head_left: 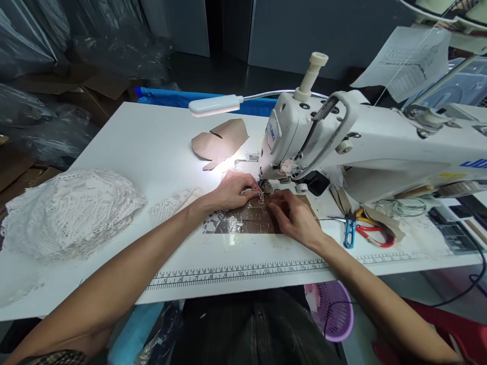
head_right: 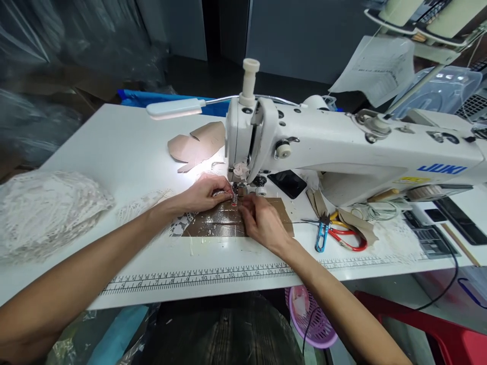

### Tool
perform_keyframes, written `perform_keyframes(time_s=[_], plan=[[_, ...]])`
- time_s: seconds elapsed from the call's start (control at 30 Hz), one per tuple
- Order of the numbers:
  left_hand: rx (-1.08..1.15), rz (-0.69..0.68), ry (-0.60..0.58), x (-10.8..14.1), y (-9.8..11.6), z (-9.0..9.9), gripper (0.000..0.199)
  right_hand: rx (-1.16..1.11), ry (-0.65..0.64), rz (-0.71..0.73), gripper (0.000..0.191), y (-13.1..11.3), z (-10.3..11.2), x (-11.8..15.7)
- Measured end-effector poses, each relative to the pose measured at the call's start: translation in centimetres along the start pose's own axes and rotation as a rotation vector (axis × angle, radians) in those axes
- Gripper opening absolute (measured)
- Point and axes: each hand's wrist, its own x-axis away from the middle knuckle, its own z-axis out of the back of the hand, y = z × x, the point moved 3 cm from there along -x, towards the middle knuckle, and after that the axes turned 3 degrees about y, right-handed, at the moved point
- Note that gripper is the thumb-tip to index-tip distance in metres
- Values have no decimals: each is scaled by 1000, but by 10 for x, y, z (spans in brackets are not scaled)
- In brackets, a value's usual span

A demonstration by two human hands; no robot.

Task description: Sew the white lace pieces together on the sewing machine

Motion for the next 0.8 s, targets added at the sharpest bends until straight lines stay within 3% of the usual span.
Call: perform_keyframes(time_s=[0.1,0.2,0.47,0.63,0.8], plan=[[-3,-4,-21,1,1,1,16,-102,-10,-53,20,-6,-9,-10],[-12,-9,-22,1,2,2,15,-62,35,-80,22,-9,-13,-16],[-28,-66,-1,1,-2,1,13,-25,122,-168,10,-6,-20,-22],[25,-116,25,1,-1,0,12,40,209,-81,9,-10,-29,-17],[17,-76,1,2,-1,1,13,104,286,62,14,-16,-39,-15]])
